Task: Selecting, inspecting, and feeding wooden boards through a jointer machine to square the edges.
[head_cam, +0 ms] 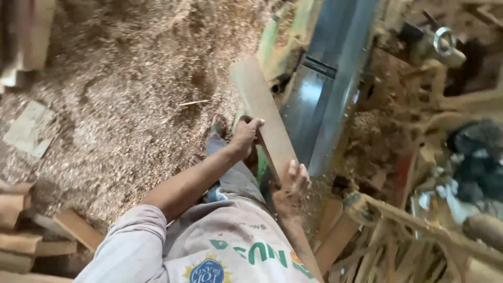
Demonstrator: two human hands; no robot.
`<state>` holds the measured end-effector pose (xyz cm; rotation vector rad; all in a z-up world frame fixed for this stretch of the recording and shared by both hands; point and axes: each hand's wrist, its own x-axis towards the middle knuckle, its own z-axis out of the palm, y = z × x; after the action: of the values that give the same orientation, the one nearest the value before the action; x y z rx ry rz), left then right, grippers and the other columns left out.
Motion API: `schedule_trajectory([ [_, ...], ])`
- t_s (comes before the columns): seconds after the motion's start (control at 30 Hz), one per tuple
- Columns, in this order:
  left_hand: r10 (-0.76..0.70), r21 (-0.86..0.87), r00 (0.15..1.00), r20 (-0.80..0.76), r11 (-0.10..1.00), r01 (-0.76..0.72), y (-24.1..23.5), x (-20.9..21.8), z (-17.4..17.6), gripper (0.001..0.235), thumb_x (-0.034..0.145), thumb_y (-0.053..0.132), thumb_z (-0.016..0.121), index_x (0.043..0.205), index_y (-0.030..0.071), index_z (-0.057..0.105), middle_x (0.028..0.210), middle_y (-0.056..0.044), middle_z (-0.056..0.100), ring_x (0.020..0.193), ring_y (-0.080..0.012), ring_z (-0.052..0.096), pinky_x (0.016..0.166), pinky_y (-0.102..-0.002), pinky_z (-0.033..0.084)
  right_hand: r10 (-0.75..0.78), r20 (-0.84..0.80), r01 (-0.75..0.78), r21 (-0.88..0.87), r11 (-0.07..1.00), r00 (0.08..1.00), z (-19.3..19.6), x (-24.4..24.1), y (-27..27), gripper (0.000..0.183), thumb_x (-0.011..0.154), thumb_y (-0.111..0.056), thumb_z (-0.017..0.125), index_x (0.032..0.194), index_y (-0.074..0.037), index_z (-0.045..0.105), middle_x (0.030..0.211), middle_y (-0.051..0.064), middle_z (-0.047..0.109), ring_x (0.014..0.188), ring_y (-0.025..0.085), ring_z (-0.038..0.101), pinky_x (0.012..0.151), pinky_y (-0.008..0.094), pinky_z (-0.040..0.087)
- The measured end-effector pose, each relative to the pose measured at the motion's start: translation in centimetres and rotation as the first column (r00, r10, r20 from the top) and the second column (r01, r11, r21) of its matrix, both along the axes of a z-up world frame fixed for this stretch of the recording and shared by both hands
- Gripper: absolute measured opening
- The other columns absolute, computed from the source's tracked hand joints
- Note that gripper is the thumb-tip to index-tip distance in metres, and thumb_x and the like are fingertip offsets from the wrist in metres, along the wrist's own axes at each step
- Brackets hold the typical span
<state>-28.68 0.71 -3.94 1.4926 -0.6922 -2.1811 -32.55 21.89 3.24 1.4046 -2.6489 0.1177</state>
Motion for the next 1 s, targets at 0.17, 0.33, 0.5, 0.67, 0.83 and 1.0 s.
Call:
schedule_trajectory([
  [0.17, -0.356, -0.181, 0.920, 0.166, 0.906, 0.384, 4.5, -6.9, 2.4, 0.054, 0.077, 0.028, 0.078, 0.118, 0.004, 0.055, 0.110, -0.023, 0.063, 0.106, -0.0416, 0.066, 0.081, -0.056, 0.055, -0.268, 0.309, 0.284, -0.008, 0.959, 0.912, -5.6, -0.7, 6.9, 0.095, 0.071, -0.023, 0.082, 0.155, -0.010, 0.041, 0.144, 0.025, 0.046, 0.122, 0.051, 0.057, 0.094, 0.062, 0.053],
  [0.33, -0.557, -0.207, 0.778, 0.290, 0.757, 0.620, 7.1, -10.5, 4.5, 0.057, 0.078, 0.023, 0.073, 0.126, 0.003, 0.049, 0.115, -0.026, 0.061, 0.107, -0.0460, 0.068, 0.089, -0.057, 0.058, -0.442, 0.566, 0.512, 0.041, 0.858, 0.696, -6.7, -1.8, 9.8, 0.086, 0.076, -0.026, 0.075, 0.155, -0.020, 0.042, 0.147, 0.013, 0.052, 0.122, 0.045, 0.062, 0.098, 0.062, 0.055],
  [0.5, -0.658, -0.305, 0.627, 0.417, 0.548, 0.779, 9.2, -12.9, 4.0, 0.047, 0.081, 0.021, 0.062, 0.120, 0.001, 0.046, 0.123, -0.027, 0.056, 0.114, -0.0541, 0.062, 0.100, -0.066, 0.050, -0.554, 0.655, 0.676, 0.088, 0.732, 0.515, -8.3, -3.7, 11.0, 0.062, 0.077, -0.040, 0.074, 0.136, -0.020, 0.061, 0.115, 0.017, 0.073, 0.108, 0.040, 0.071, 0.089, 0.056, 0.058],
  [0.67, -0.688, -0.370, 0.627, 0.366, 0.511, 0.776, 10.4, -13.9, 0.3, 0.047, 0.089, 0.029, 0.056, 0.127, 0.001, 0.051, 0.124, -0.028, 0.059, 0.120, -0.0491, 0.061, 0.103, -0.061, 0.047, -0.531, 0.570, 0.621, 0.046, 0.783, 0.627, -7.4, -5.7, 10.7, 0.060, 0.080, -0.032, 0.073, 0.136, -0.013, 0.061, 0.117, 0.022, 0.071, 0.108, 0.042, 0.070, 0.088, 0.055, 0.060],
  [0.83, -0.689, -0.424, 0.626, 0.364, 0.476, 0.771, 11.4, -15.0, -3.7, 0.038, 0.093, 0.030, 0.060, 0.122, 0.006, 0.059, 0.120, -0.023, 0.063, 0.118, -0.0445, 0.063, 0.100, -0.057, 0.050, -0.470, 0.450, 0.507, 0.044, 0.861, 0.760, -6.4, -7.5, 10.0, 0.055, 0.087, -0.031, 0.071, 0.138, -0.012, 0.059, 0.122, 0.020, 0.066, 0.112, 0.042, 0.068, 0.091, 0.055, 0.059],
  [1.0, -0.681, -0.470, 0.614, 0.399, 0.422, 0.775, 12.0, -15.7, -6.7, 0.045, 0.093, 0.036, 0.059, 0.131, 0.012, 0.056, 0.125, -0.018, 0.061, 0.120, -0.0407, 0.063, 0.101, -0.055, 0.052, -0.339, 0.361, 0.347, 0.046, 0.937, 0.869, -5.8, -10.2, 6.2, 0.063, 0.088, -0.031, 0.071, 0.145, -0.011, 0.051, 0.121, 0.014, 0.054, 0.103, 0.042, 0.068, 0.074, 0.055, 0.063],
])
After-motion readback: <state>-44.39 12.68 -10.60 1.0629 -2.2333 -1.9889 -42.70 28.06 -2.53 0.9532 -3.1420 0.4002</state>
